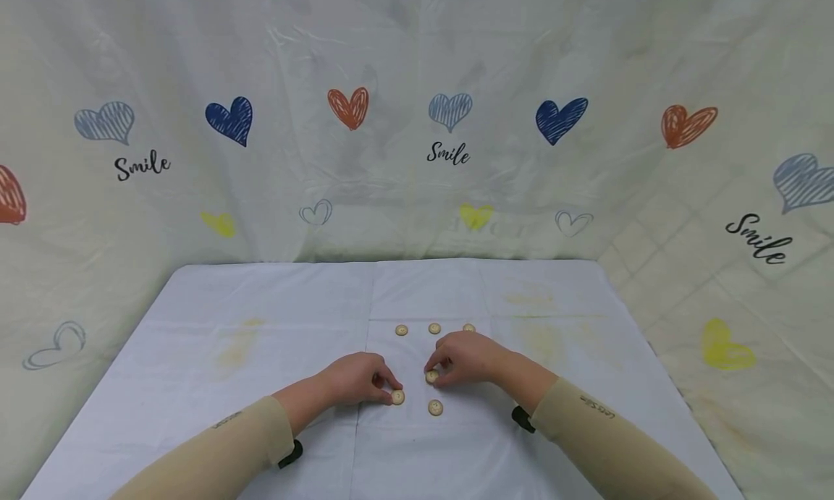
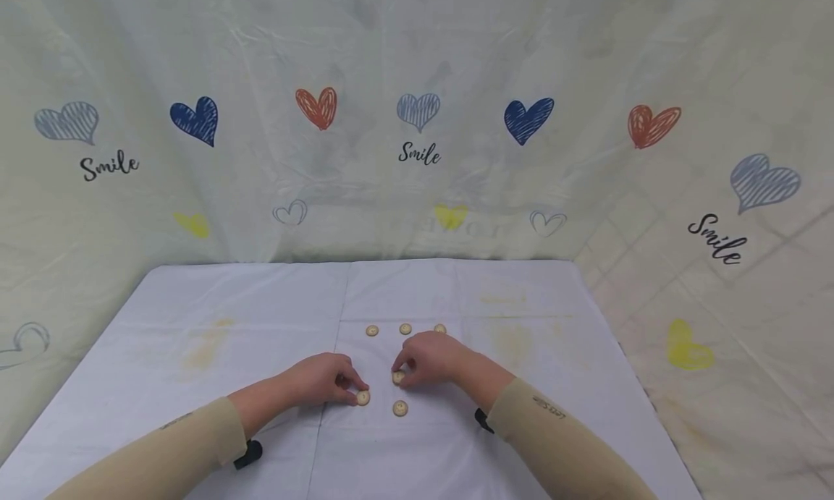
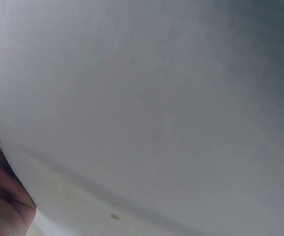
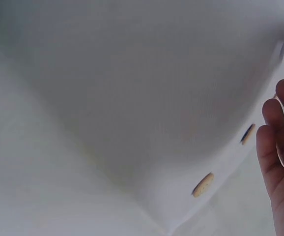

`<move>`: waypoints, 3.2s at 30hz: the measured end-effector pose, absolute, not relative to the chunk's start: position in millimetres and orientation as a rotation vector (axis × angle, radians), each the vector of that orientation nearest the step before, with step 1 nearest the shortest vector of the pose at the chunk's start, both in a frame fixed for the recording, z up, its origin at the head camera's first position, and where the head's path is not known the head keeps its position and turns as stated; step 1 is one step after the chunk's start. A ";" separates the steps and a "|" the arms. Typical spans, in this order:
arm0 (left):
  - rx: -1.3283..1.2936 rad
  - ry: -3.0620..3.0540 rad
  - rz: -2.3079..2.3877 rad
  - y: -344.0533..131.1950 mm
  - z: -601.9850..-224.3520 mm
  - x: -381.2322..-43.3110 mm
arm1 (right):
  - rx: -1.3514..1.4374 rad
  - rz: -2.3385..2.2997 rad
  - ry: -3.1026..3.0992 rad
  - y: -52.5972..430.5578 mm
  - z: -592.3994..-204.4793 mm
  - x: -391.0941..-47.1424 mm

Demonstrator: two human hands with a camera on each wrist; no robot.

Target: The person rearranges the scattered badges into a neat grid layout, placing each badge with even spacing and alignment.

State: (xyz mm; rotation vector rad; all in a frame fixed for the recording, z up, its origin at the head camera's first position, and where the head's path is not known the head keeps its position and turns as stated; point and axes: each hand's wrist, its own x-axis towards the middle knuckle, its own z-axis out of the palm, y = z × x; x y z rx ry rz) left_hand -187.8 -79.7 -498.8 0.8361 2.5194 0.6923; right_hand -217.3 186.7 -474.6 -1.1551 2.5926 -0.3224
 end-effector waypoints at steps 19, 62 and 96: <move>0.840 2.523 0.706 -80.2 -501.5 -187.7 | -0.963 -0.364 2.717 250.2 -461.7 -220.9; 0.826 2.510 0.720 -79.7 -498.0 -186.1 | -0.822 -0.341 2.762 260.6 -472.1 -239.8; 0.803 2.508 0.714 -79.0 -495.4 -185.3 | -0.976 -0.538 2.486 210.8 -473.5 -199.3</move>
